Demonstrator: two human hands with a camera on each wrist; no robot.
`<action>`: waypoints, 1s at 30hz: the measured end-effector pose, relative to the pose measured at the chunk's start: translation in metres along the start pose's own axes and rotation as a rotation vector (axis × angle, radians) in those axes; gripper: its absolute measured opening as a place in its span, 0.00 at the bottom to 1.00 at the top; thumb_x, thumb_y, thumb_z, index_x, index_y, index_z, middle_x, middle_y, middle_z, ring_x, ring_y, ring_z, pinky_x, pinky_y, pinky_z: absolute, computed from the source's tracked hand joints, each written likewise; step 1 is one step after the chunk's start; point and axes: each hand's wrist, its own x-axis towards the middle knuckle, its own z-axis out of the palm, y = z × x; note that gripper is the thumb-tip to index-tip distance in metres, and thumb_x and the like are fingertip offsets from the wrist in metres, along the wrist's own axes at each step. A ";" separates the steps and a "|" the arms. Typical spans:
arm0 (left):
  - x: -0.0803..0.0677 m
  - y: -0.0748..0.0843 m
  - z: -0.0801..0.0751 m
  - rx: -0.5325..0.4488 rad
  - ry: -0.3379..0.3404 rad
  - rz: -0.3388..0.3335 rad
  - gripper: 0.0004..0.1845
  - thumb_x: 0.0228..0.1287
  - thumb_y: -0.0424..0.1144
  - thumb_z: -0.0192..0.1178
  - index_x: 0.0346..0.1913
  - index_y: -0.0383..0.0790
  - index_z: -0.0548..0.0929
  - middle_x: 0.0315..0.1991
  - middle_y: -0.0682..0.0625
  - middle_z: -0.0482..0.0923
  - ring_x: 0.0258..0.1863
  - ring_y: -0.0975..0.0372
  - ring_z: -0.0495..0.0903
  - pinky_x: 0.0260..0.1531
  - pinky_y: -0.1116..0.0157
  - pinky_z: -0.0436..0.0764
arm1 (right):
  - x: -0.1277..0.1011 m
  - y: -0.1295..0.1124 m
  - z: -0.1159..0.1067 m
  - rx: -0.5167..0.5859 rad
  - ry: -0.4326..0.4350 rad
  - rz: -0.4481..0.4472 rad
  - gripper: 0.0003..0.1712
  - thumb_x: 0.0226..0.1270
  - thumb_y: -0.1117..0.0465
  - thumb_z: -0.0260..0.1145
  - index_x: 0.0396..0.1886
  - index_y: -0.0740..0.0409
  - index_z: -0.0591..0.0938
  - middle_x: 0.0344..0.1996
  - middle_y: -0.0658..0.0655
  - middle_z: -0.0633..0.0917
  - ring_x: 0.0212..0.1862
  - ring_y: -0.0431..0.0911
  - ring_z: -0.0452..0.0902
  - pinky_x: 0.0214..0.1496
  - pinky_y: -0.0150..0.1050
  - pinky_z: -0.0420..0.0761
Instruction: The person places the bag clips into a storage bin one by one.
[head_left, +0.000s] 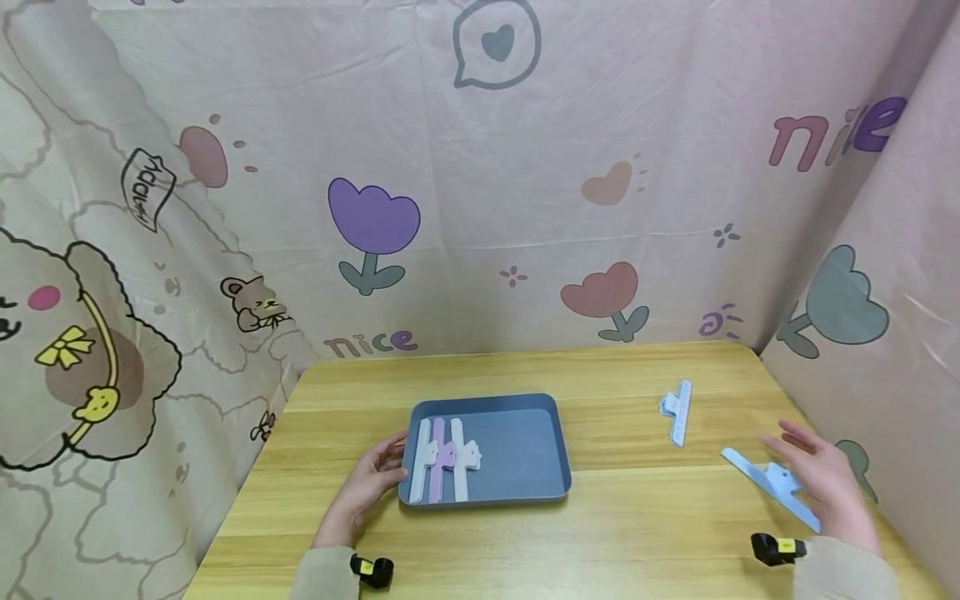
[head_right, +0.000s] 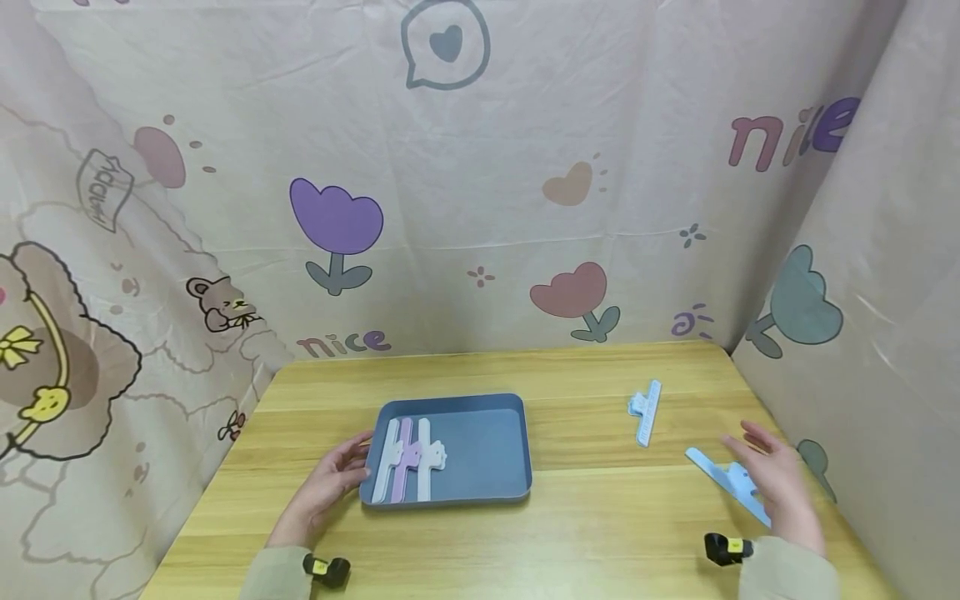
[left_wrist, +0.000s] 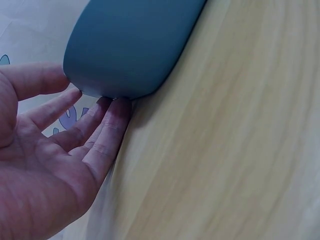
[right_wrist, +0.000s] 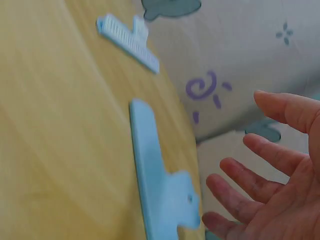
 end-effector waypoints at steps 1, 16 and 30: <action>0.000 0.000 0.000 -0.003 0.000 0.000 0.35 0.59 0.18 0.56 0.72 0.34 0.65 0.63 0.32 0.67 0.58 0.43 0.72 0.52 0.54 0.78 | 0.000 0.002 -0.003 -0.004 -0.007 0.016 0.53 0.69 0.37 0.58 0.78 0.62 0.45 0.75 0.70 0.47 0.72 0.71 0.42 0.67 0.65 0.55; 0.000 0.002 -0.001 -0.024 -0.033 0.007 0.35 0.61 0.18 0.55 0.72 0.32 0.62 0.64 0.30 0.66 0.59 0.43 0.71 0.52 0.53 0.78 | -0.001 0.018 -0.011 0.055 -0.134 0.031 0.54 0.72 0.47 0.59 0.75 0.70 0.35 0.66 0.83 0.56 0.35 0.23 0.69 0.42 0.33 0.81; 0.001 -0.002 -0.002 -0.002 -0.019 0.012 0.35 0.60 0.19 0.55 0.72 0.33 0.64 0.63 0.32 0.68 0.58 0.44 0.73 0.51 0.53 0.79 | -0.007 0.007 0.020 0.159 -0.250 -0.007 0.49 0.75 0.56 0.58 0.74 0.76 0.36 0.55 0.69 0.72 0.42 0.34 0.76 0.49 0.41 0.81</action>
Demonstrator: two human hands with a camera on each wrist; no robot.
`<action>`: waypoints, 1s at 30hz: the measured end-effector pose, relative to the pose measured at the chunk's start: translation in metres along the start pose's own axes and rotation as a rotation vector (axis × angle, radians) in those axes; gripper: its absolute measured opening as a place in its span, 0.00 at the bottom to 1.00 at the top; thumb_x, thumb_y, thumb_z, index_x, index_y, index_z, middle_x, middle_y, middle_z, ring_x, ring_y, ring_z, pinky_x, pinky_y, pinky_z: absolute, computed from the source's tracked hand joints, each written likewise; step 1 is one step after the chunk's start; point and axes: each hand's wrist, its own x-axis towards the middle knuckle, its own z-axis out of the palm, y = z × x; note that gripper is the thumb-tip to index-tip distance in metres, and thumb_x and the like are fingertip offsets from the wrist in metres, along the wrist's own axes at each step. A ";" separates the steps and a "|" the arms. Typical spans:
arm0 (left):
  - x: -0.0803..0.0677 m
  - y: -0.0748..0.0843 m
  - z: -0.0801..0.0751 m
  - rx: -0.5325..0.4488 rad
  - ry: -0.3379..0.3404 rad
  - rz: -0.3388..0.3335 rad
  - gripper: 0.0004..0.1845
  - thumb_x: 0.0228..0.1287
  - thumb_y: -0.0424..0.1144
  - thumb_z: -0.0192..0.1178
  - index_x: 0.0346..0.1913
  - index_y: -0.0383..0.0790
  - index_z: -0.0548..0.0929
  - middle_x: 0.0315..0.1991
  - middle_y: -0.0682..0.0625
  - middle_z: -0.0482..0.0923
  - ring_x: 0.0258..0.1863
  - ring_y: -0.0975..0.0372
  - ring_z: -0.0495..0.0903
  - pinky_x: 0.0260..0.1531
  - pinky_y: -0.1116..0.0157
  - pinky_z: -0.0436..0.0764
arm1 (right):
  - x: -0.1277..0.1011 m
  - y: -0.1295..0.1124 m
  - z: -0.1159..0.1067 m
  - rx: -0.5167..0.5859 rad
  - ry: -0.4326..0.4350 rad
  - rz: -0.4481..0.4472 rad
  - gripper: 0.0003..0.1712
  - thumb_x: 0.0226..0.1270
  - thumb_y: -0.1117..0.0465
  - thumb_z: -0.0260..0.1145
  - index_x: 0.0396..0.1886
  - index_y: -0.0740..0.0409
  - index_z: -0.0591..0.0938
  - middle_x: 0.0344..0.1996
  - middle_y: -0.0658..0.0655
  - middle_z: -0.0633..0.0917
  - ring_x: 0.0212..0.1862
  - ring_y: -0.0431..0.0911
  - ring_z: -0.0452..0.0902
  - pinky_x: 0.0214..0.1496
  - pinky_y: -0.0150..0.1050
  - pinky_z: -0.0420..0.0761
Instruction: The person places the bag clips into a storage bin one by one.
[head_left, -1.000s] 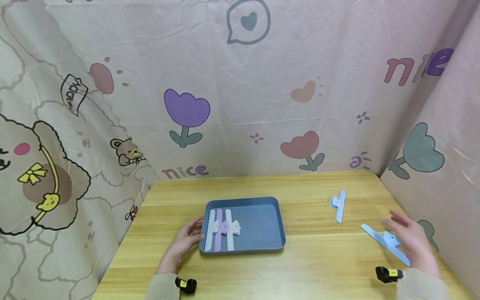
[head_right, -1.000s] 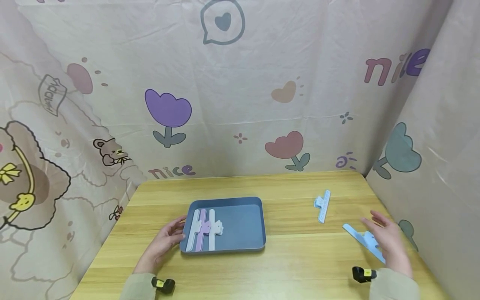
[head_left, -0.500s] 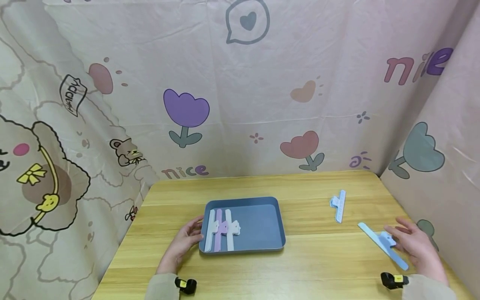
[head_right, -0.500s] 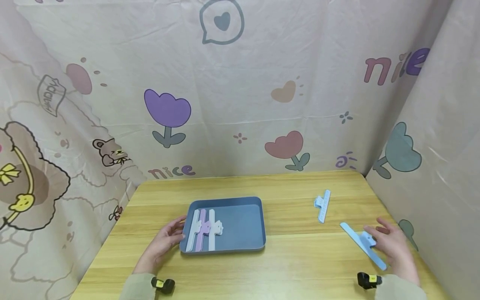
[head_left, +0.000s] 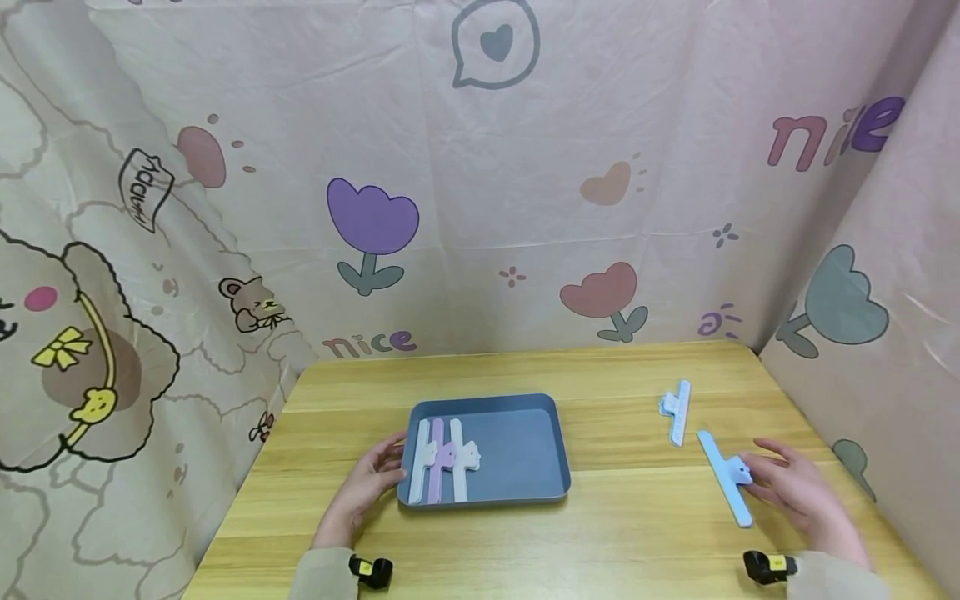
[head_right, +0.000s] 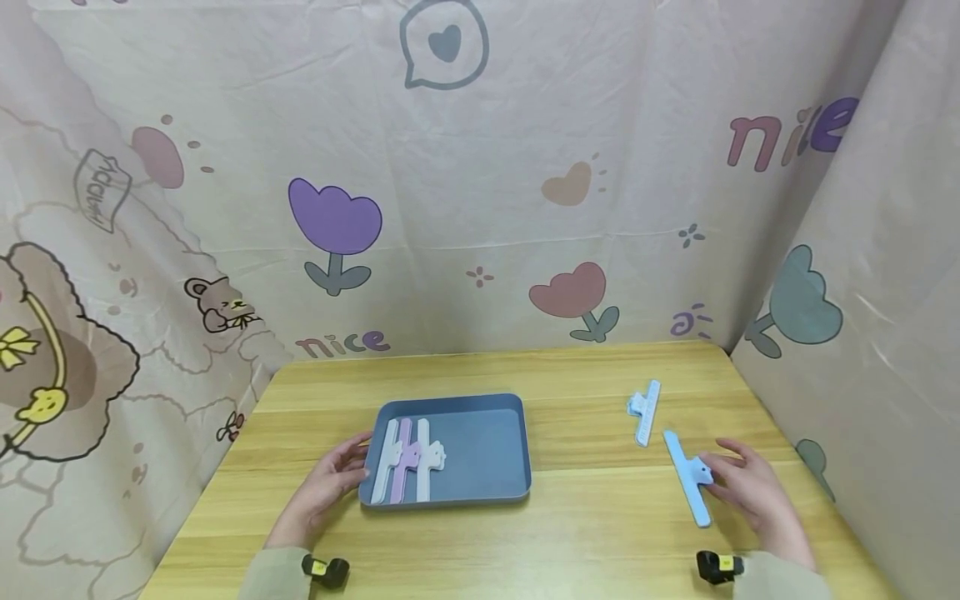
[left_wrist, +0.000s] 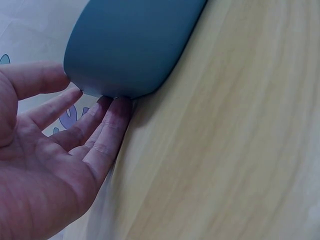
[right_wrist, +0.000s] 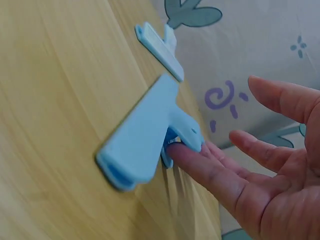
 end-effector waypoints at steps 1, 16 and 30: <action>0.000 0.000 0.000 -0.002 -0.004 0.000 0.35 0.60 0.19 0.55 0.72 0.33 0.64 0.63 0.32 0.67 0.58 0.44 0.72 0.51 0.54 0.79 | 0.001 0.000 0.003 0.001 -0.004 0.000 0.49 0.75 0.56 0.57 0.74 0.76 0.37 0.55 0.68 0.73 0.43 0.35 0.77 0.50 0.40 0.81; -0.003 0.005 0.000 -0.023 -0.021 -0.003 0.34 0.62 0.19 0.55 0.72 0.33 0.63 0.64 0.31 0.66 0.59 0.42 0.71 0.52 0.52 0.78 | 0.010 -0.001 0.032 -0.121 -0.095 -0.060 0.45 0.69 0.53 0.65 0.72 0.76 0.55 0.57 0.68 0.77 0.45 0.38 0.80 0.46 0.40 0.82; -0.001 0.005 -0.001 -0.028 -0.037 -0.001 0.35 0.62 0.19 0.55 0.73 0.32 0.61 0.65 0.30 0.64 0.61 0.41 0.69 0.53 0.52 0.78 | 0.018 -0.002 0.051 -0.237 -0.060 -0.120 0.46 0.55 0.63 0.75 0.68 0.76 0.62 0.64 0.77 0.67 0.58 0.58 0.73 0.45 0.37 0.79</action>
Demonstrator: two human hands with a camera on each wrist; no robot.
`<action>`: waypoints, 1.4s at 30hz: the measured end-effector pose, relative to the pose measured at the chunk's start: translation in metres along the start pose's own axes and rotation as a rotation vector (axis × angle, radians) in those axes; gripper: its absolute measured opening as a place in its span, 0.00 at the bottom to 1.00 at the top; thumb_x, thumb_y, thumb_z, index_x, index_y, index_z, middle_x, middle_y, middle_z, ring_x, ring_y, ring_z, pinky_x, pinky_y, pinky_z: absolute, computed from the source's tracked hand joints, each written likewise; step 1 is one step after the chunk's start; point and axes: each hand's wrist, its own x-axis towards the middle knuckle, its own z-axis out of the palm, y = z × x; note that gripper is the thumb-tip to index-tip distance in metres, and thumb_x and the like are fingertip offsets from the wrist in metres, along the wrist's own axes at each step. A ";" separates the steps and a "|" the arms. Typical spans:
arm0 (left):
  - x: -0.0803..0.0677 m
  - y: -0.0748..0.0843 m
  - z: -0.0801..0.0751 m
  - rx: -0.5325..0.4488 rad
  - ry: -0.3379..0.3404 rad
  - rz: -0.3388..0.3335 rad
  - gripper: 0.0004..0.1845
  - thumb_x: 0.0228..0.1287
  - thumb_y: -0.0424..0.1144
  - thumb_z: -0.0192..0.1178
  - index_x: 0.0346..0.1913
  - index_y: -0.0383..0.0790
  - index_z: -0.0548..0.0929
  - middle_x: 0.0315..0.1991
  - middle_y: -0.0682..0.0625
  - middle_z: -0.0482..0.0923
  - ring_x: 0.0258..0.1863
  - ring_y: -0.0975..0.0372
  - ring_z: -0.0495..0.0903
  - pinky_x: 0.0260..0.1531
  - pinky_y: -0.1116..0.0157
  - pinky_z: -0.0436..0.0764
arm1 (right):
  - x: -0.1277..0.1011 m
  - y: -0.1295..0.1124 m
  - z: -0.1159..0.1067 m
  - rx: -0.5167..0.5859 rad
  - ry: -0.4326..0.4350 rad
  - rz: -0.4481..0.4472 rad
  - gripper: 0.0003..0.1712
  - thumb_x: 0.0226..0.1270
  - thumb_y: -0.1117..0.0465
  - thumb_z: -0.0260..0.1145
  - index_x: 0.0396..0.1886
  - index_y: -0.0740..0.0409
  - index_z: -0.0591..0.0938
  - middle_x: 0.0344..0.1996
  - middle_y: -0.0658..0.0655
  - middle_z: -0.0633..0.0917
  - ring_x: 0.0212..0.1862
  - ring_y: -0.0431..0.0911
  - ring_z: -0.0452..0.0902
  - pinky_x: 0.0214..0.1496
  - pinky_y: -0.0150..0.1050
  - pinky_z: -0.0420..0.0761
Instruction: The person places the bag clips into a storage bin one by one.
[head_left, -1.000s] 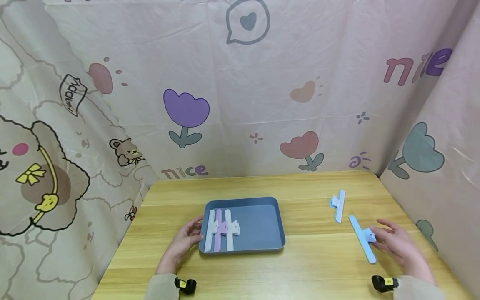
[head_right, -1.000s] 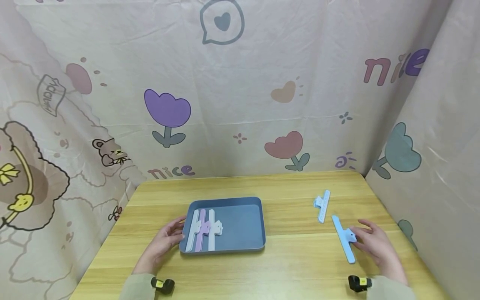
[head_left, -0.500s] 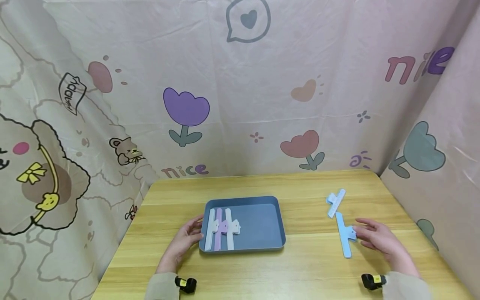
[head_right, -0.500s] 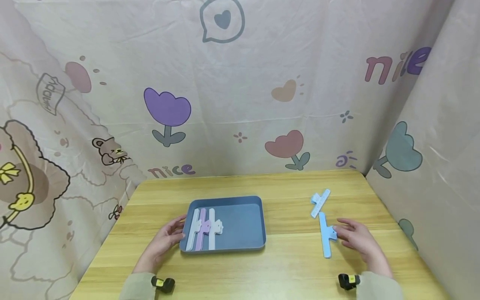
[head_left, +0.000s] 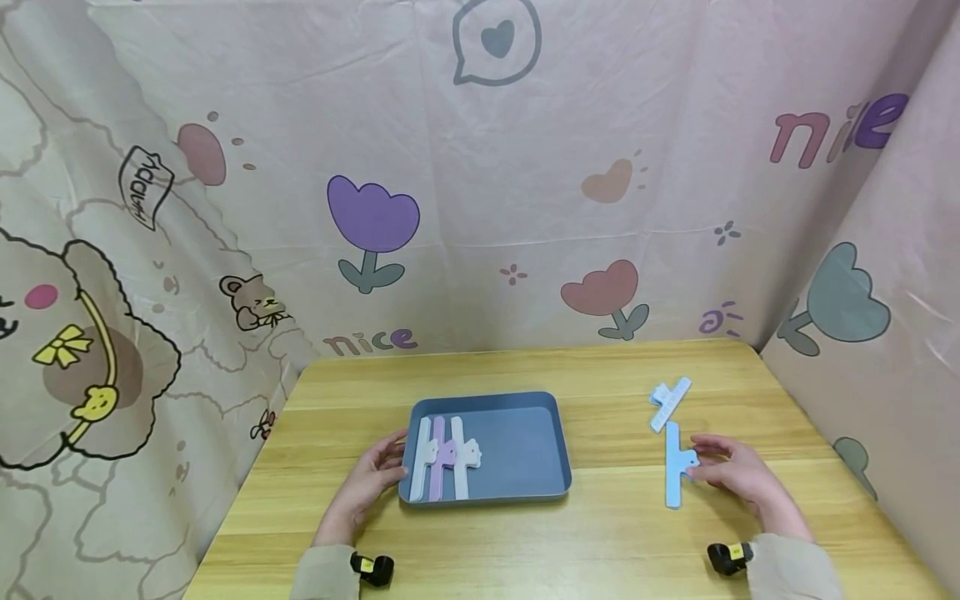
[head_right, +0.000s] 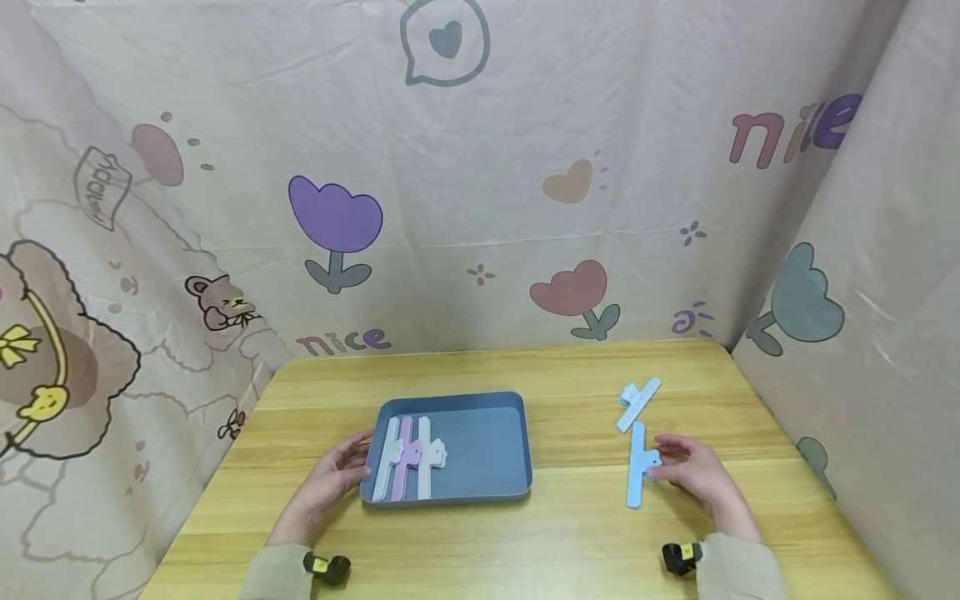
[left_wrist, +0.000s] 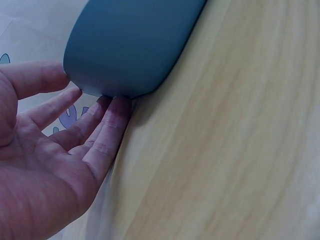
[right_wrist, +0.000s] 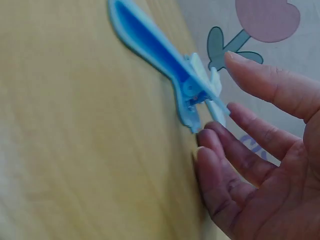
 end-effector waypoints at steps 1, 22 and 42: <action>0.000 0.000 0.000 -0.001 0.004 0.001 0.35 0.62 0.19 0.55 0.73 0.32 0.61 0.65 0.30 0.65 0.61 0.41 0.70 0.53 0.52 0.78 | 0.000 0.000 0.001 -0.001 0.001 0.005 0.47 0.54 0.63 0.76 0.68 0.76 0.62 0.64 0.77 0.67 0.59 0.60 0.71 0.45 0.37 0.79; -0.001 -0.001 -0.002 0.015 0.020 0.011 0.36 0.60 0.19 0.55 0.72 0.31 0.62 0.64 0.29 0.66 0.60 0.41 0.70 0.53 0.53 0.77 | 0.005 -0.007 0.013 -0.201 0.096 -0.041 0.34 0.53 0.67 0.75 0.59 0.77 0.74 0.53 0.75 0.77 0.53 0.62 0.75 0.43 0.36 0.76; -0.001 -0.003 0.001 0.027 0.040 -0.002 0.36 0.59 0.18 0.55 0.72 0.34 0.64 0.63 0.31 0.67 0.57 0.44 0.72 0.50 0.56 0.79 | -0.001 -0.022 0.006 -0.126 0.089 -0.048 0.43 0.56 0.56 0.76 0.66 0.74 0.68 0.61 0.75 0.72 0.56 0.64 0.74 0.48 0.41 0.80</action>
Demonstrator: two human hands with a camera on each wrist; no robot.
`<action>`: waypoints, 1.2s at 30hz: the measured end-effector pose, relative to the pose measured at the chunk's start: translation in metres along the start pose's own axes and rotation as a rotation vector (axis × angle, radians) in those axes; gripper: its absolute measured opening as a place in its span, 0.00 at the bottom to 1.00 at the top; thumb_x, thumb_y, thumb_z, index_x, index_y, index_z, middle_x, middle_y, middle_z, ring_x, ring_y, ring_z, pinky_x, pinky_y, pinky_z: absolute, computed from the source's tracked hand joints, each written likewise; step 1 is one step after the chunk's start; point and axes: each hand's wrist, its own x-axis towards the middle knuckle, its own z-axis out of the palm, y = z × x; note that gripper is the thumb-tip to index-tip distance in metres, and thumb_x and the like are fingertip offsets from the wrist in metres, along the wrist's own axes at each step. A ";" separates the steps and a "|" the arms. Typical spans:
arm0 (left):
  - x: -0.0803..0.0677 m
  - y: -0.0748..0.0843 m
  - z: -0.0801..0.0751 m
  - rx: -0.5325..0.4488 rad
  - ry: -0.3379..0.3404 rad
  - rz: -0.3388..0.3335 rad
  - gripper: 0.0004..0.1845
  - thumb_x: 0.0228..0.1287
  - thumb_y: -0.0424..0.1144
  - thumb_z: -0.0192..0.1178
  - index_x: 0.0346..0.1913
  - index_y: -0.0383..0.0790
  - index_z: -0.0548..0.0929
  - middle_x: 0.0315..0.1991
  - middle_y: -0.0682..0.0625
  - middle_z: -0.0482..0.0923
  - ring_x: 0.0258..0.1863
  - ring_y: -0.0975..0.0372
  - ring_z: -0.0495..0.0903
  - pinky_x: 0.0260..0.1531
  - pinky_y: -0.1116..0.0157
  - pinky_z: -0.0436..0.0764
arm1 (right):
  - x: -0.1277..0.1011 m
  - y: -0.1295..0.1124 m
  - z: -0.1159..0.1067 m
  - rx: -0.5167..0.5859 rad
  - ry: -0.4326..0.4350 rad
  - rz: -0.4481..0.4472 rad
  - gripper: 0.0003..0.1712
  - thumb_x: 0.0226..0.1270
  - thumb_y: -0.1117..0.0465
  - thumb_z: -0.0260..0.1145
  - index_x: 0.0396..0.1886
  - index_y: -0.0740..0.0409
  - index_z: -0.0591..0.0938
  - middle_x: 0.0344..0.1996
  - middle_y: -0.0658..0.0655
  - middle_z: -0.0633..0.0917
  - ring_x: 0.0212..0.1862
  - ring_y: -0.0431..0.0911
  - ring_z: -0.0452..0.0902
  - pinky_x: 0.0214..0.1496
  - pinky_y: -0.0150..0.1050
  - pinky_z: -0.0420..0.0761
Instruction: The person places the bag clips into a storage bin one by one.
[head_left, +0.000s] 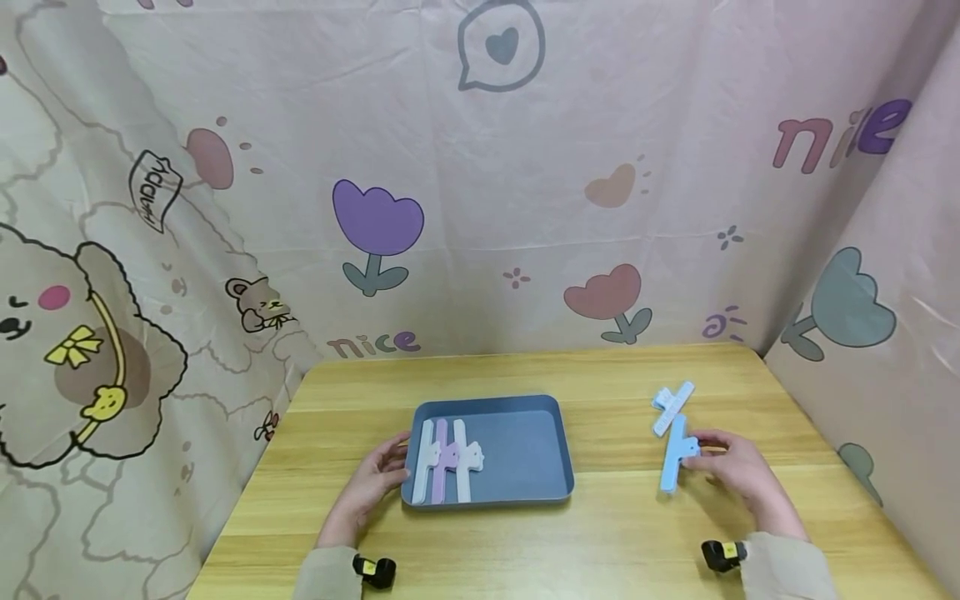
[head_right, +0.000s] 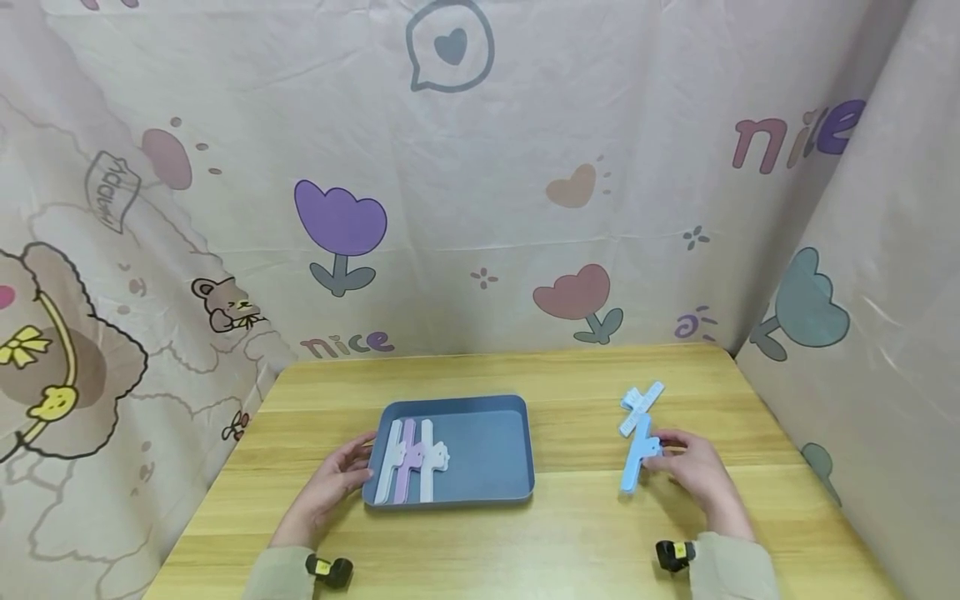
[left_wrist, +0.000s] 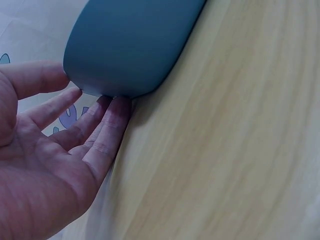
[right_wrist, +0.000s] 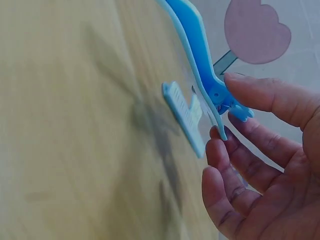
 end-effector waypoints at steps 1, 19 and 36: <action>0.000 0.000 0.000 0.003 0.004 0.000 0.36 0.58 0.18 0.55 0.72 0.34 0.64 0.63 0.31 0.68 0.57 0.44 0.73 0.50 0.56 0.79 | 0.000 -0.002 0.000 0.004 -0.001 -0.007 0.44 0.56 0.56 0.76 0.66 0.74 0.68 0.61 0.75 0.72 0.56 0.63 0.74 0.49 0.43 0.80; -0.001 0.001 0.000 0.000 0.001 0.011 0.36 0.58 0.18 0.56 0.72 0.33 0.64 0.62 0.31 0.68 0.57 0.43 0.73 0.51 0.55 0.79 | 0.019 -0.040 0.014 -0.003 -0.021 -0.069 0.37 0.55 0.55 0.76 0.61 0.70 0.76 0.56 0.71 0.77 0.54 0.59 0.75 0.47 0.39 0.78; -0.001 0.001 -0.001 -0.028 -0.036 0.018 0.36 0.60 0.18 0.55 0.73 0.32 0.61 0.64 0.29 0.66 0.59 0.41 0.71 0.52 0.54 0.78 | 0.035 -0.076 0.028 0.078 -0.067 -0.142 0.38 0.57 0.55 0.75 0.63 0.69 0.73 0.60 0.68 0.74 0.59 0.60 0.69 0.55 0.45 0.73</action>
